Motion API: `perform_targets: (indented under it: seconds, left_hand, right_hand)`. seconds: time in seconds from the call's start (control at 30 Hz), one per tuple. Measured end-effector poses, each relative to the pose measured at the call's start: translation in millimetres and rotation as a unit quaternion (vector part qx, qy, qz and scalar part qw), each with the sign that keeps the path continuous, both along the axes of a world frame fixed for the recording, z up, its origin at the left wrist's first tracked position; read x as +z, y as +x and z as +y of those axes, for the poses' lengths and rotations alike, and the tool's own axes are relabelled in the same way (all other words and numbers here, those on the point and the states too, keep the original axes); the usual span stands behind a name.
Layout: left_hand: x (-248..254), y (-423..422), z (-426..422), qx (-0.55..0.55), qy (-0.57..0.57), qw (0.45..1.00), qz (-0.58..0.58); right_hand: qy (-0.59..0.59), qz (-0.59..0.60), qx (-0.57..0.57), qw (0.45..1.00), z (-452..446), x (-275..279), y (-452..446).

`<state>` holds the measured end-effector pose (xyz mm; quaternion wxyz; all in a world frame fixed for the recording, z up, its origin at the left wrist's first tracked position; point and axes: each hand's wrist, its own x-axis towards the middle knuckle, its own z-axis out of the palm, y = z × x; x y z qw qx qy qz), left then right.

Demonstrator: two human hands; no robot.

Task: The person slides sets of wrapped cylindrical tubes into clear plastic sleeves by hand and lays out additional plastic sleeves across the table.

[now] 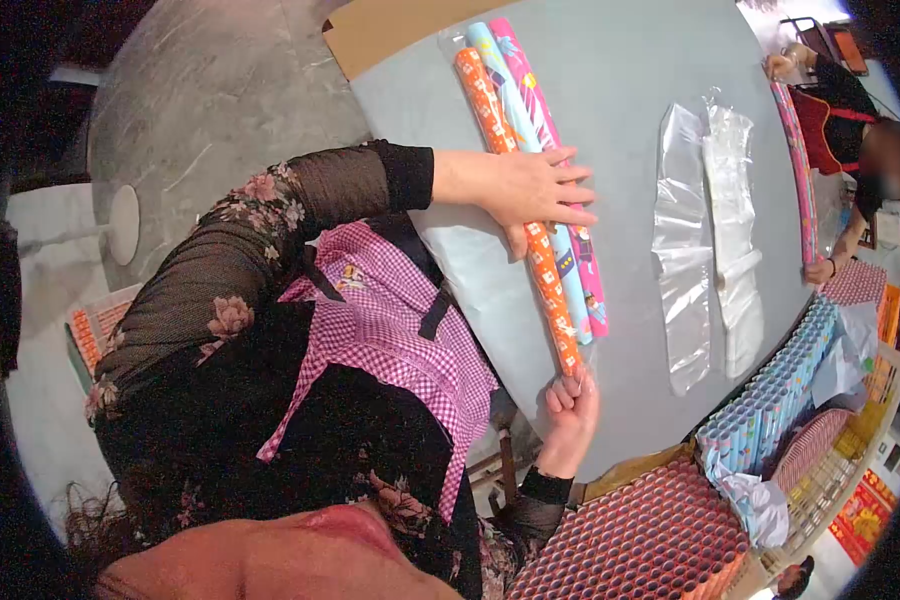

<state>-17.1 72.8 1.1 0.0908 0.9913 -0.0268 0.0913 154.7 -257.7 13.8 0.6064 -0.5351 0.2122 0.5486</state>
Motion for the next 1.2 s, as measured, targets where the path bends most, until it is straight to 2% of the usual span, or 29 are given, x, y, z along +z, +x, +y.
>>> perform_targets:
  seconds: [0.07,0.13,0.2,0.33,0.43,0.5,0.53,0.6,0.7,0.73,0.8,0.83,0.9,1.0,1.13,1.2]
  left_hand:
    - [-1,0,0,0.000,-0.003,1.000,-0.007]
    - [-2,1,0,0.000,-0.003,1.000,-0.010]
    - [-3,1,0,0.000,-0.003,1.000,-0.013]
    - [-2,2,-1,0.001,-0.008,1.000,-0.006]
    - [-2,2,-1,0.001,-0.005,1.000,-0.001]
    - [-1,2,-1,0.000,-0.007,1.000,-0.003]
    - [2,2,-1,-0.002,-0.008,1.000,0.007]
    - [1,1,-1,-0.004,-0.010,1.000,0.017]
    - [-3,1,-1,-0.002,-0.013,1.000,-0.003]
    - [-2,1,-1,-0.002,-0.013,1.000,-0.006]
    - [-2,1,0,-0.002,-0.013,1.000,-0.008]
    - [-2,0,1,-0.002,-0.011,1.000,-0.007]
    - [-2,1,-1,-0.005,-0.009,1.000,-0.008]
    - [-2,1,-1,-0.006,-0.019,1.000,-0.010]
    - [-2,1,-2,-0.002,-0.010,1.000,-0.014]
    - [-3,1,-2,-0.001,-0.010,1.000,-0.014]
  right_hand:
    - [0.020,0.018,0.039,0.999,-11,-22,16]
    - [0.040,0.036,0.077,0.996,-10,-21,12]
    - [-0.004,-0.173,0.162,0.971,-12,-15,-3]
    - [-0.035,-0.211,0.160,0.964,-9,-13,-10]
    - [-0.046,-0.208,0.136,0.967,-6,-14,-5]
    - [-0.001,-0.077,0.110,0.991,-5,-14,4]
    - [0.000,-0.078,0.111,0.991,-5,-14,6]
    - [0.000,0.030,0.029,0.999,-5,-17,11]
    - [0.012,0.098,0.022,0.995,-17,-36,27]
    - [0.011,0.098,0.022,0.995,-11,-27,17]
    - [-0.066,-0.093,0.055,0.992,1,-7,-6]
    - [-0.067,-0.093,0.055,0.992,4,-3,-10]
    - [-0.094,-0.187,0.162,0.964,4,2,-14]
    - [-0.043,-0.171,0.121,0.977,-4,-11,-8]
    - [-0.047,-0.114,0.078,0.989,2,-9,-3]
    - [-0.044,0.014,0.049,0.998,5,-10,6]
